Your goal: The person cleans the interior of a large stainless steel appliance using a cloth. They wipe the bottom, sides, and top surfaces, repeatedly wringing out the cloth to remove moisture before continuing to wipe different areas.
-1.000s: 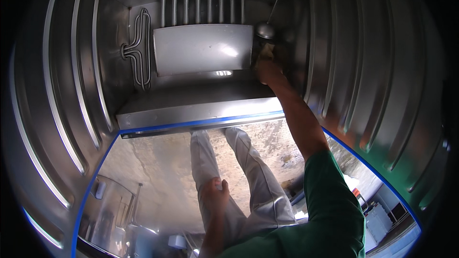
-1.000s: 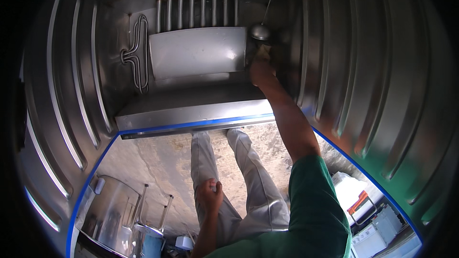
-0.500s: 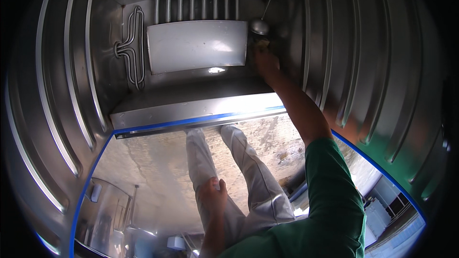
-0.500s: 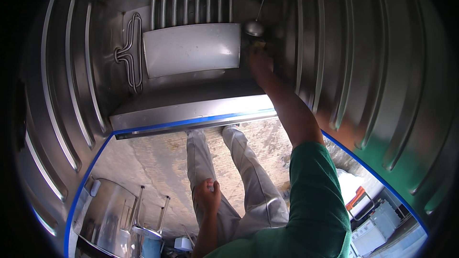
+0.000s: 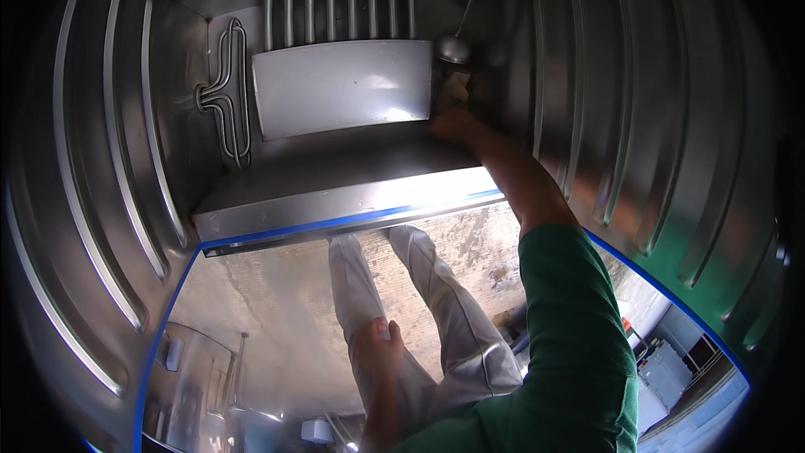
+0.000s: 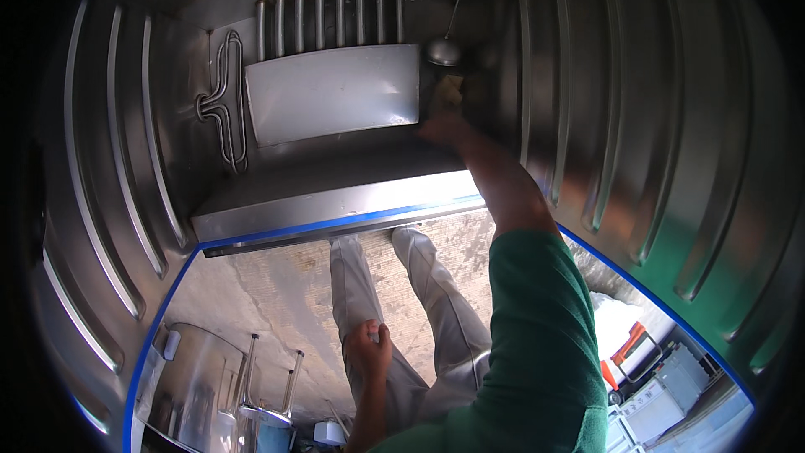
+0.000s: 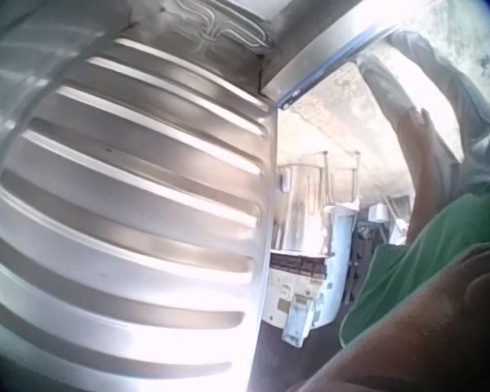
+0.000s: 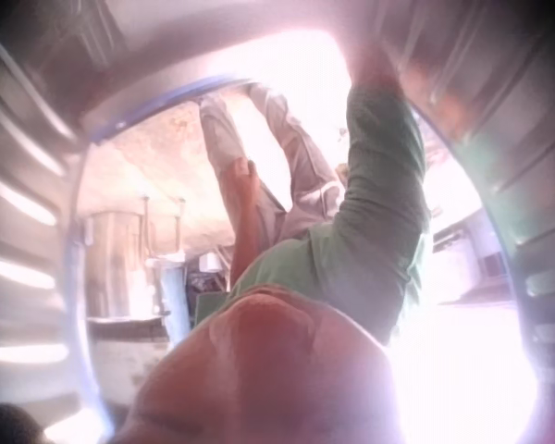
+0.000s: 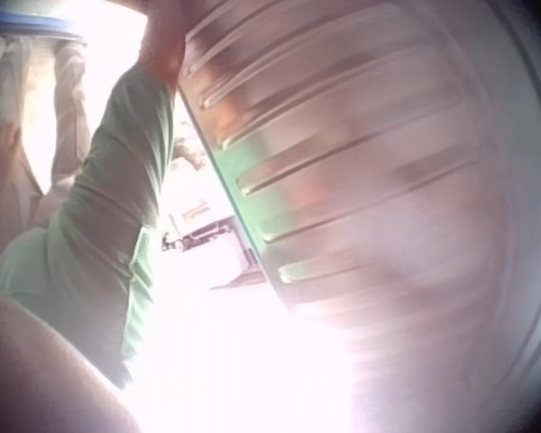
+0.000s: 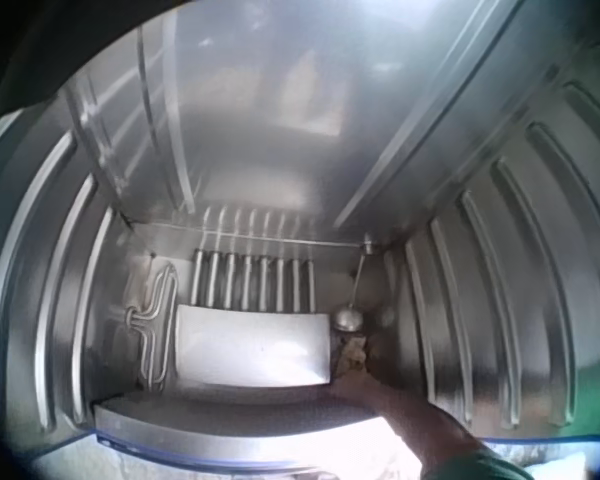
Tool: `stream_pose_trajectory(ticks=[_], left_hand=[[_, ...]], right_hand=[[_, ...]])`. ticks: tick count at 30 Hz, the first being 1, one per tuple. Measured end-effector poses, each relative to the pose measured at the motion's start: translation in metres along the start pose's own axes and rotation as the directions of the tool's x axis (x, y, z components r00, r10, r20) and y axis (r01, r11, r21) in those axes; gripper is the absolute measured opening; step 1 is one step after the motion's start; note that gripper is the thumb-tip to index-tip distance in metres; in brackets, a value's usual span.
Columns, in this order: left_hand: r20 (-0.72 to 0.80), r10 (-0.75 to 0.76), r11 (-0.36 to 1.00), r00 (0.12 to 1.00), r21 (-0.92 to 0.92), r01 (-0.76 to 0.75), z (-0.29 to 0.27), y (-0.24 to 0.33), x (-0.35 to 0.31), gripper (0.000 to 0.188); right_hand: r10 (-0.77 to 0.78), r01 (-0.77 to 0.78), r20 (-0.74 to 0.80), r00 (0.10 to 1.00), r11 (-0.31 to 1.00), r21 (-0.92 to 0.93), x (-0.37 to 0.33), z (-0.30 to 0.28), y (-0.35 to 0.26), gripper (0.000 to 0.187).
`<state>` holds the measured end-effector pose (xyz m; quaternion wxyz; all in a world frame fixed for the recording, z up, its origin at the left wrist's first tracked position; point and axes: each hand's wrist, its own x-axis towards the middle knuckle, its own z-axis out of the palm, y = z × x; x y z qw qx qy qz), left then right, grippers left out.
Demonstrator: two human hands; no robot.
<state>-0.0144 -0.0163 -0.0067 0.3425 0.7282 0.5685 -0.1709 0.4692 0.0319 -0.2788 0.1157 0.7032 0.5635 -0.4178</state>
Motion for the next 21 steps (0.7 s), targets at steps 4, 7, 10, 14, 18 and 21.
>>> stream_pose_trajectory(ticks=[4, 7, 10, 14, 18, 21], left_hand=[[0.045, -0.041, 0.999, 0.998, -0.002, 0.041, -0.002, 0.001, 0.003, 0.019], [0.04, -0.031, 0.999, 0.999, -0.017, 0.032, -0.002, 0.001, 0.004, 0.021], [0.029, -0.034, 0.999, 0.999, -0.035, 0.035, -0.002, 0.0, 0.006, 0.021], [0.044, -0.069, 0.997, 0.997, -0.033, 0.07, -0.004, 0.001, 0.008, 0.023], [-0.036, -0.022, 0.998, 0.999, -0.067, 0.019, -0.009, 0.006, 0.012, 0.022], [-0.025, -0.034, 0.995, 0.999, -0.091, 0.031, -0.012, 0.011, 0.014, 0.022]], right_hand=[[-0.117, 0.108, -0.064, 0.991, 0.985, -0.132, 0.007, 0.013, 0.012, 0.033], [-0.106, 0.106, 0.005, 0.994, 0.979, -0.175, 0.01, 0.014, 0.013, 0.034], [0.035, -0.034, 0.077, 0.996, 0.999, -0.013, 0.012, 0.009, 0.007, 0.055], [0.196, -0.216, 0.119, 0.973, 0.959, 0.183, 0.013, 0.0, -0.003, 0.071], [0.269, -0.248, -0.038, 0.962, 0.927, 0.28, 0.014, -0.001, -0.015, 0.07], [0.222, -0.178, -0.224, 0.949, 0.963, 0.202, 0.011, 0.007, -0.022, 0.062]])
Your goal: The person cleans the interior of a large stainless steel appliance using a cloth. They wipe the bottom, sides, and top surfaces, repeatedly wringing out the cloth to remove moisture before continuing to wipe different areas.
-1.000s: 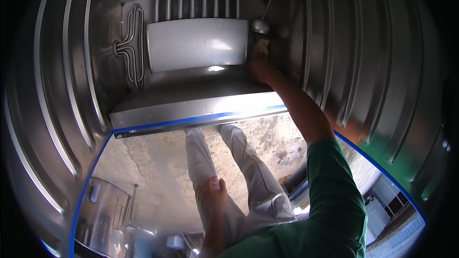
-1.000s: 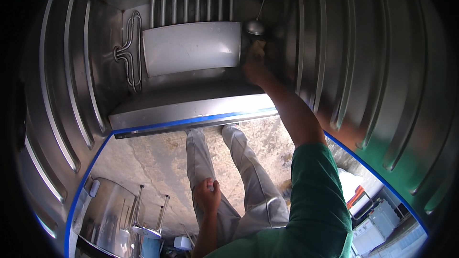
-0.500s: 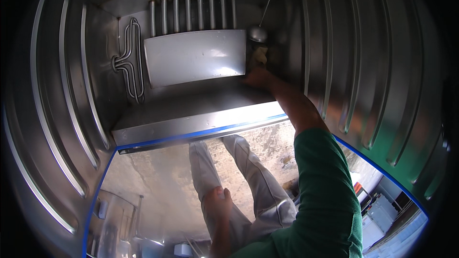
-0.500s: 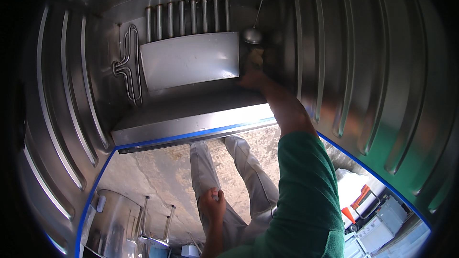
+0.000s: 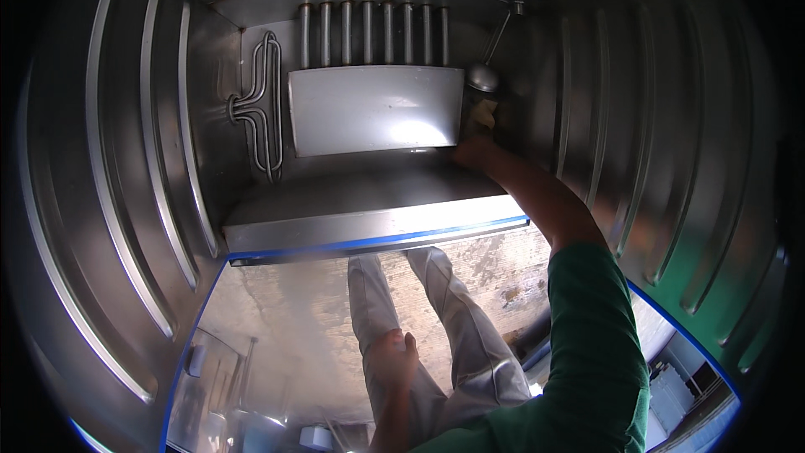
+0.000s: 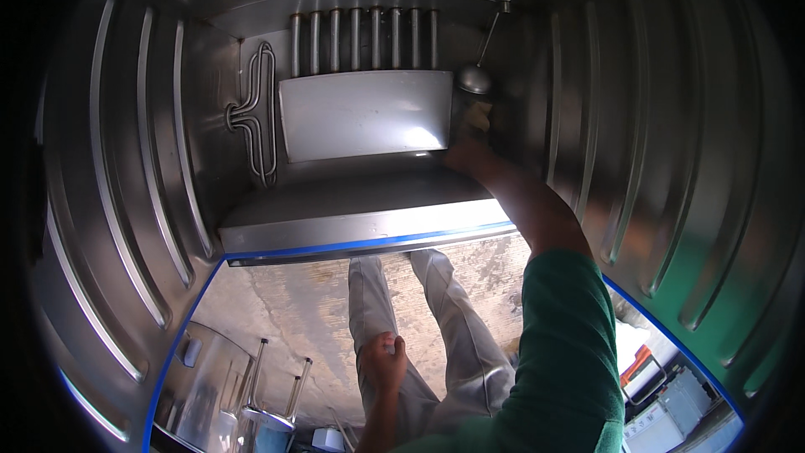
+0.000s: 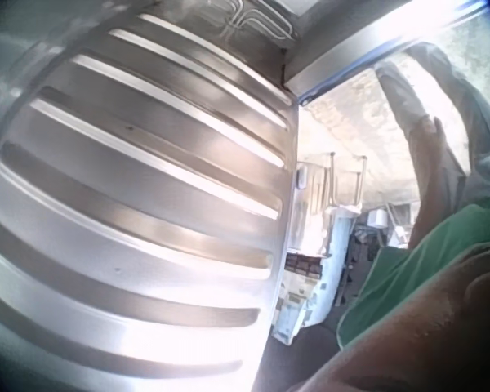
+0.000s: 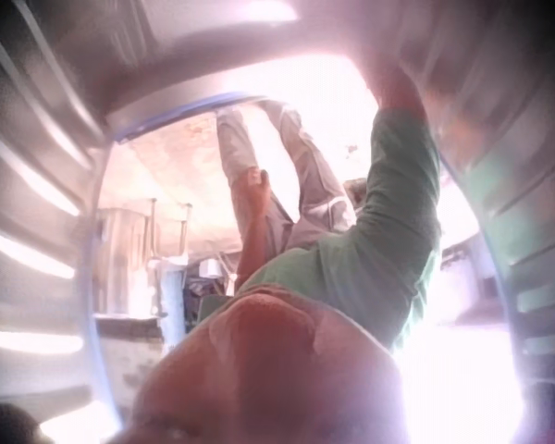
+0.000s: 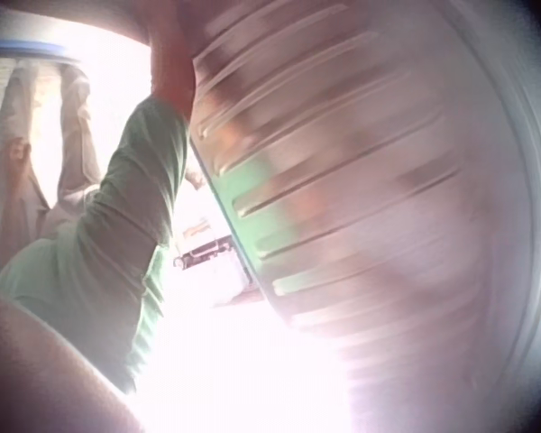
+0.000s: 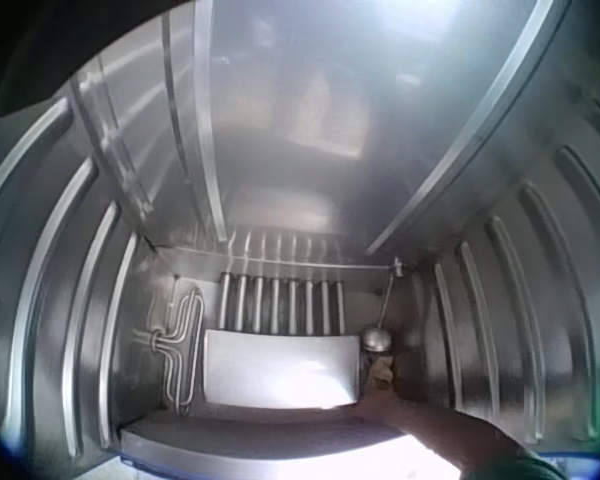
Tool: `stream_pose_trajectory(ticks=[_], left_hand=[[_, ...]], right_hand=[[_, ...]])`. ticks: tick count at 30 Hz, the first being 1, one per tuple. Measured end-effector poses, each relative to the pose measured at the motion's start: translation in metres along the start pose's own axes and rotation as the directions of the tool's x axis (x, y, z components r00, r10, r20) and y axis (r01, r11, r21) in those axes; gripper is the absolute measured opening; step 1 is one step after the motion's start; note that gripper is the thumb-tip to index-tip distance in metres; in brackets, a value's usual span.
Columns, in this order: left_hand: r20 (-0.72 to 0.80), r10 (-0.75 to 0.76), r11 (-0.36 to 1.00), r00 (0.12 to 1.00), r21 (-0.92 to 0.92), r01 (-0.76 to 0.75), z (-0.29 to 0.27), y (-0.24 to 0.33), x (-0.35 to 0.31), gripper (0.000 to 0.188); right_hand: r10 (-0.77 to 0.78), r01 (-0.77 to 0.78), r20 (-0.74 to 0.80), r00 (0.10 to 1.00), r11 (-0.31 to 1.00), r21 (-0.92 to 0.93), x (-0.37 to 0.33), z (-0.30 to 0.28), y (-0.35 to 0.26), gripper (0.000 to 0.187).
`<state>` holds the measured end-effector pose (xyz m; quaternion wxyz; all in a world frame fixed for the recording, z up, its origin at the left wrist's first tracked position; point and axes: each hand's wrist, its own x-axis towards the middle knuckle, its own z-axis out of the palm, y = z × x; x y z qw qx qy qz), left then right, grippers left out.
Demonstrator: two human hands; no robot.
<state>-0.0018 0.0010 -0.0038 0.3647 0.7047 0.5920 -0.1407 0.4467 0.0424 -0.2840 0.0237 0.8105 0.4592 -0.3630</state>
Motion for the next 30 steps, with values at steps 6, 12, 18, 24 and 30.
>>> stream_pose_trajectory(ticks=[6, 12, 18, 24, 30], left_hand=[[0.009, -0.009, 1.0, 1.0, -0.007, 0.009, -0.005, 0.003, 0.003, 0.022], [0.001, -0.027, 0.999, 1.0, -0.021, 0.027, -0.006, 0.006, 0.003, 0.023], [0.01, -0.044, 0.999, 0.999, 0.016, 0.043, -0.007, 0.007, 0.0, 0.024], [0.012, -0.073, 0.996, 0.997, -0.054, 0.073, -0.007, 0.003, -0.001, 0.024], [0.012, -0.083, 0.997, 0.996, 0.005, 0.083, -0.002, 0.0, -0.004, 0.025]], right_hand=[[-0.387, 0.542, 0.601, 0.7, 0.835, -0.094, 0.006, -0.037, -0.01, 0.039], [-0.288, 0.294, 0.612, 0.737, 0.951, 0.093, 0.0, -0.146, -0.112, 0.01], [-0.419, 0.236, 0.336, 0.844, 0.852, 0.467, -0.007, -0.192, -0.206, 0.011], [-0.403, 0.119, 0.153, 0.902, 0.575, 0.809, -0.038, -0.148, -0.234, 0.008], [-0.232, 0.225, -0.115, 0.966, 0.535, 0.814, -0.082, -0.127, -0.238, 0.013]])
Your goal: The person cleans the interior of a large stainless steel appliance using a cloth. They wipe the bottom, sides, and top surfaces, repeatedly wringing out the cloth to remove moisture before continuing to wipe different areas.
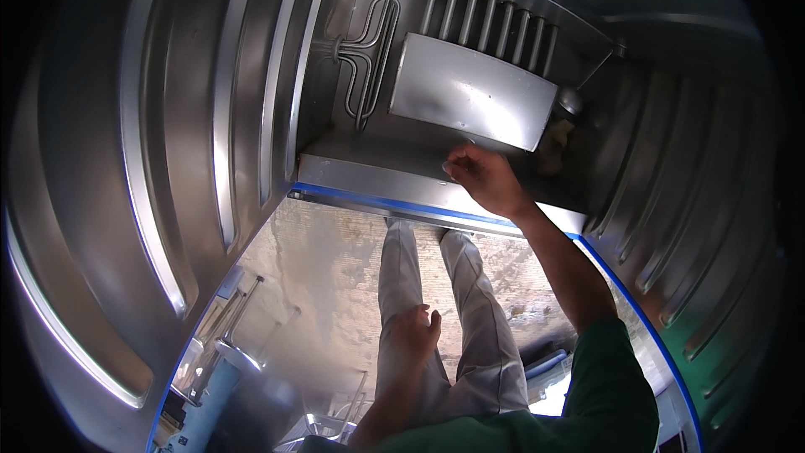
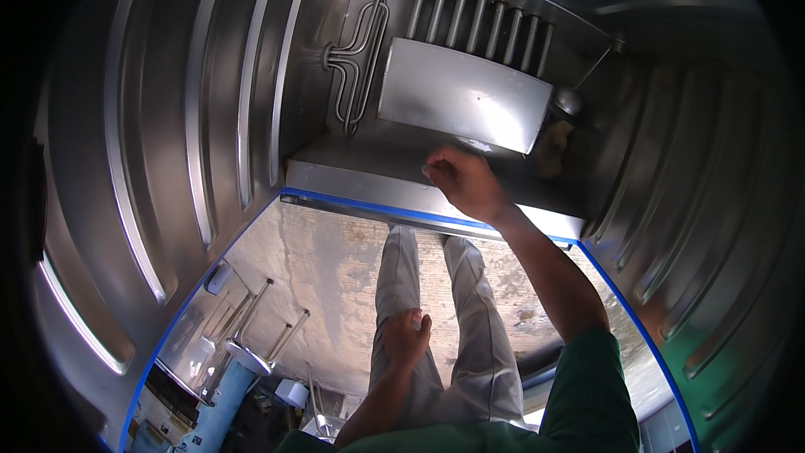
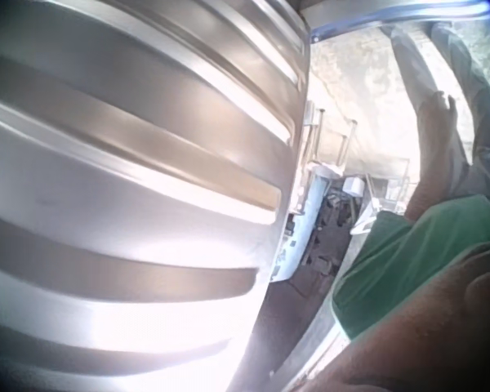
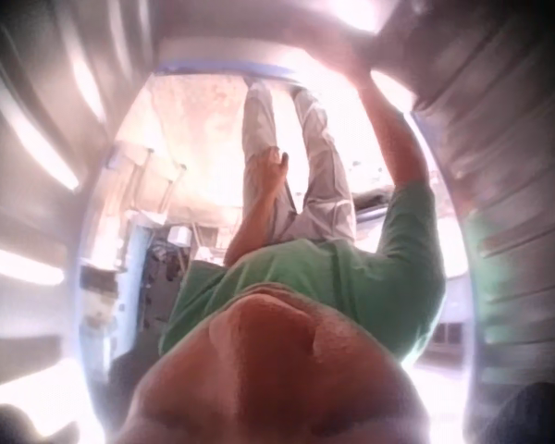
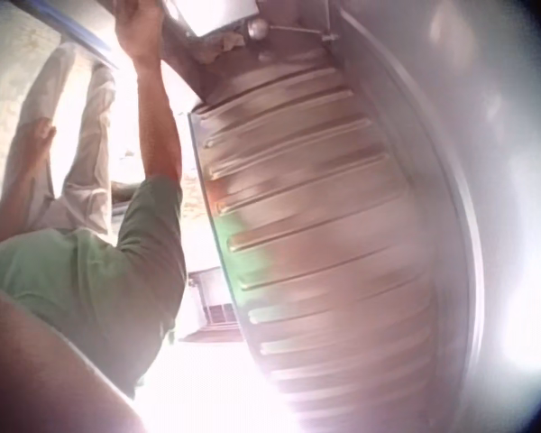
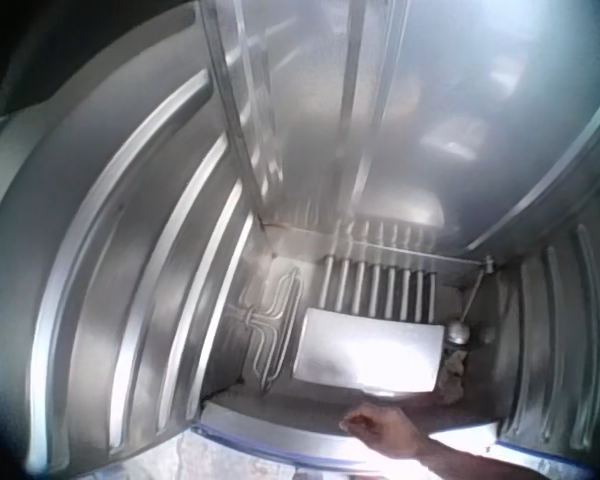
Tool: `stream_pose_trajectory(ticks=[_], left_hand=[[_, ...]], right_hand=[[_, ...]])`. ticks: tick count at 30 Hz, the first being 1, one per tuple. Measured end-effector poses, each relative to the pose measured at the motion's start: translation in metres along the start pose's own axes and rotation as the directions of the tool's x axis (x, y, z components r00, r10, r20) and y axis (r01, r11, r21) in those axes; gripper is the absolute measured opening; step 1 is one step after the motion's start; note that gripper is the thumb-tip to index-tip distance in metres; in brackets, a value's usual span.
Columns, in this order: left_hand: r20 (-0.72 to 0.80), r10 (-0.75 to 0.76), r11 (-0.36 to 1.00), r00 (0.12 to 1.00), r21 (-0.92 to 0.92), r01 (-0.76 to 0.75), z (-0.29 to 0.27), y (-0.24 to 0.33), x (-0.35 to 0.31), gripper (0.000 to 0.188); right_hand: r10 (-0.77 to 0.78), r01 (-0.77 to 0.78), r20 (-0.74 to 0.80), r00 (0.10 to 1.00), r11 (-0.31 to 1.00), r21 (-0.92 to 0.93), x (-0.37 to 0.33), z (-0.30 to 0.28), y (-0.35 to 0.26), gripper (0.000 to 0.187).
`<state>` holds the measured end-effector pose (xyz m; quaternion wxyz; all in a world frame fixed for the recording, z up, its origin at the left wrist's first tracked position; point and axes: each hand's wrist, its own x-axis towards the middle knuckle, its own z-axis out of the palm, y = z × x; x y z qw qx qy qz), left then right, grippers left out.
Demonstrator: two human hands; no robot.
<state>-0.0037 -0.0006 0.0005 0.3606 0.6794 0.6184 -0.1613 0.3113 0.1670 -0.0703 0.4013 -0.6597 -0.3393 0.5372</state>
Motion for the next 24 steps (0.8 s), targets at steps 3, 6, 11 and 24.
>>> stream_pose_trajectory(ticks=[3, 6, 11, 24], left_hand=[[-0.009, -0.002, 1.0, 1.0, 0.006, 0.002, 0.003, -0.003, -0.002, 0.025], [-0.018, 0.018, 1.0, 1.0, 0.016, -0.018, 0.005, -0.006, -0.004, 0.026], [-0.049, 0.039, 0.999, 0.998, 0.016, -0.039, 0.014, -0.015, -0.011, 0.027], [-0.176, 0.029, 0.996, 0.984, -0.073, -0.043, 0.022, -0.036, -0.063, 0.027]], right_hand=[[-0.04, 0.034, -0.092, 0.995, 0.997, -0.063, -0.024, 0.009, -0.011, 0.012], [-0.009, -0.001, -0.119, 0.993, 0.997, -0.082, -0.047, 0.018, -0.019, 0.014], [-0.002, 0.015, -0.119, 0.993, 0.994, 0.111, -0.077, 0.043, -0.014, 0.015], [0.095, -0.206, 0.21, 0.973, 0.767, 0.607, -0.144, 0.057, -0.01, 0.018]])
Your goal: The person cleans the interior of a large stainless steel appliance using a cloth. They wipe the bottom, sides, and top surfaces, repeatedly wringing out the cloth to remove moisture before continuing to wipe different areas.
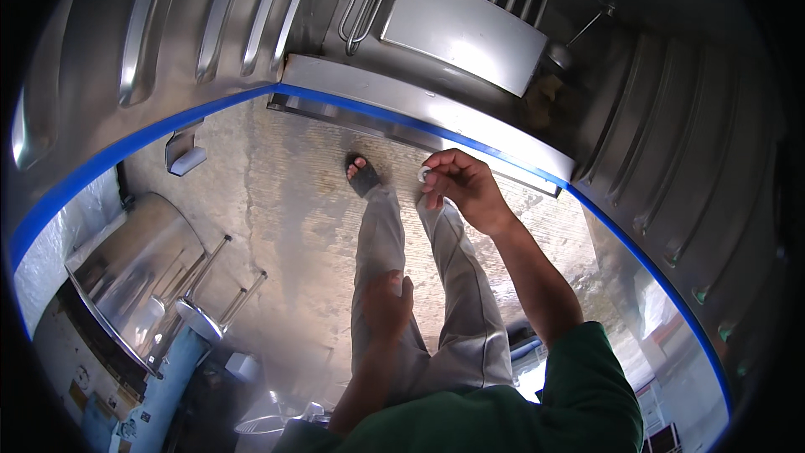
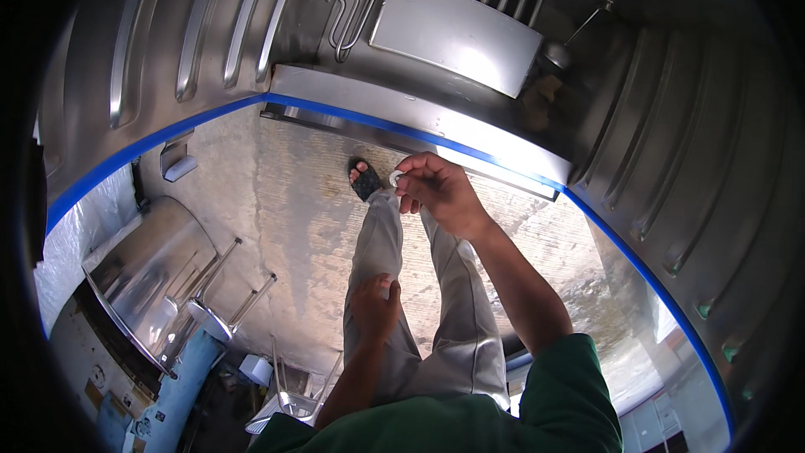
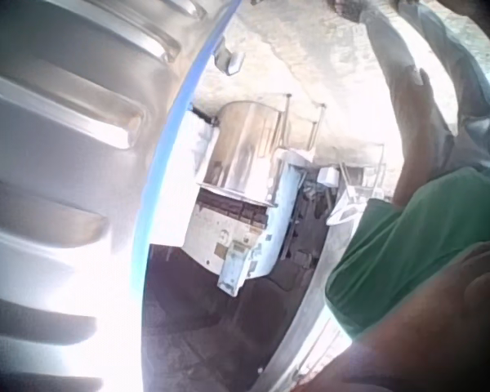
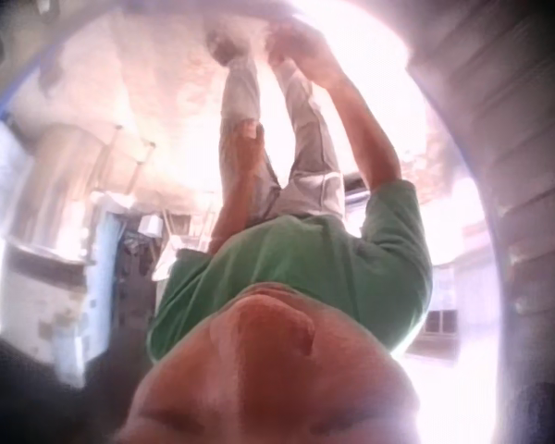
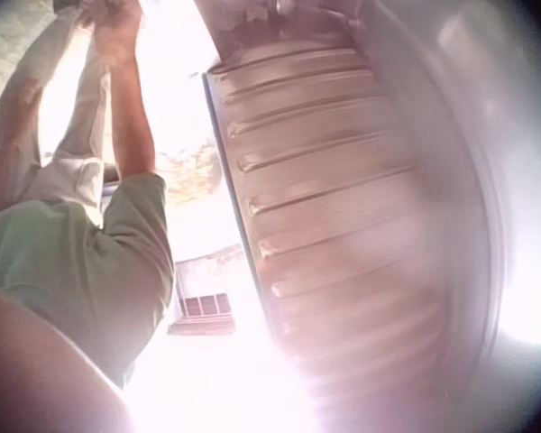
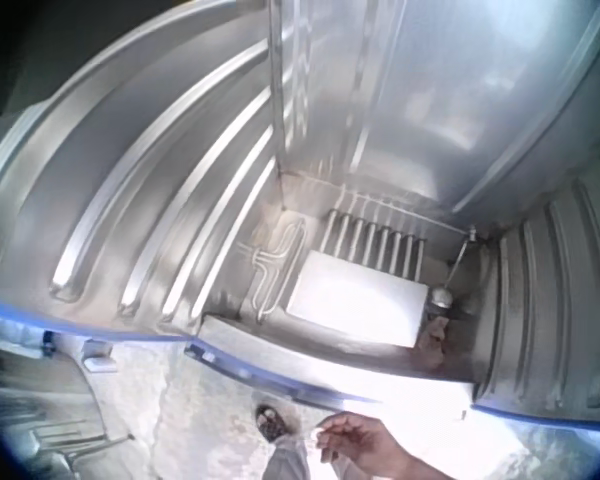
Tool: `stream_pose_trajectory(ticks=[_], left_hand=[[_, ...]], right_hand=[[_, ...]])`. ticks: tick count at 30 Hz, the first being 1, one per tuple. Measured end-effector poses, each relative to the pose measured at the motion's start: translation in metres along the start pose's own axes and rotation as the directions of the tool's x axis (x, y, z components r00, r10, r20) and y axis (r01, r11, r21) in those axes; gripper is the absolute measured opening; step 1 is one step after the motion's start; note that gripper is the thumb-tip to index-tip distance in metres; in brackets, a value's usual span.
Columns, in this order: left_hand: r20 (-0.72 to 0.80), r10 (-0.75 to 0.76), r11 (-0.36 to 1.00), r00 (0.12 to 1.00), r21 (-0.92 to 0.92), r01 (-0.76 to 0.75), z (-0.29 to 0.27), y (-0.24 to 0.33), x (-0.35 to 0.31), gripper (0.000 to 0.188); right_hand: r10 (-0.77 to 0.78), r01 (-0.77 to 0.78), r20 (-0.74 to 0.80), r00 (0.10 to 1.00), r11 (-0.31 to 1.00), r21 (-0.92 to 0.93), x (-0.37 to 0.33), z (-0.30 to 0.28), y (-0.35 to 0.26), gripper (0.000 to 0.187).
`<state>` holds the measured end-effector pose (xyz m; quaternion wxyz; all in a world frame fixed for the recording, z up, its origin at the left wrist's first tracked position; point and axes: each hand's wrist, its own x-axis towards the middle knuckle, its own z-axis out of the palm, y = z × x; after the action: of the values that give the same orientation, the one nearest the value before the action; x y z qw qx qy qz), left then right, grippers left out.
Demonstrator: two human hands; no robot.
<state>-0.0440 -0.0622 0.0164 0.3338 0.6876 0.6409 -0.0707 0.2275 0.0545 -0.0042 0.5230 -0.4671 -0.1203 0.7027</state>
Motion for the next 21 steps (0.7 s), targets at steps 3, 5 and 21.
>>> stream_pose_trajectory(ticks=[3, 5, 21], left_hand=[[0.03, -0.126, 0.987, 0.992, -0.101, 0.129, -0.006, -0.029, -0.004, 0.027], [0.142, -0.269, 0.921, 0.953, -0.25, 0.297, -0.003, -0.054, -0.012, 0.029], [0.239, -0.295, 0.84, 0.925, -0.397, 0.37, 0.054, -0.225, -0.098, 0.034]], right_hand=[[-0.042, 0.042, 0.047, 0.998, 0.999, 0.002, -0.015, 0.009, 0.002, 0.018], [-0.057, 0.052, 0.087, 0.995, 0.997, 0.06, -0.024, 0.018, 0.004, 0.017], [-0.385, 0.026, 0.41, 0.827, 0.755, 0.655, -0.076, 0.159, 0.06, 0.005]])
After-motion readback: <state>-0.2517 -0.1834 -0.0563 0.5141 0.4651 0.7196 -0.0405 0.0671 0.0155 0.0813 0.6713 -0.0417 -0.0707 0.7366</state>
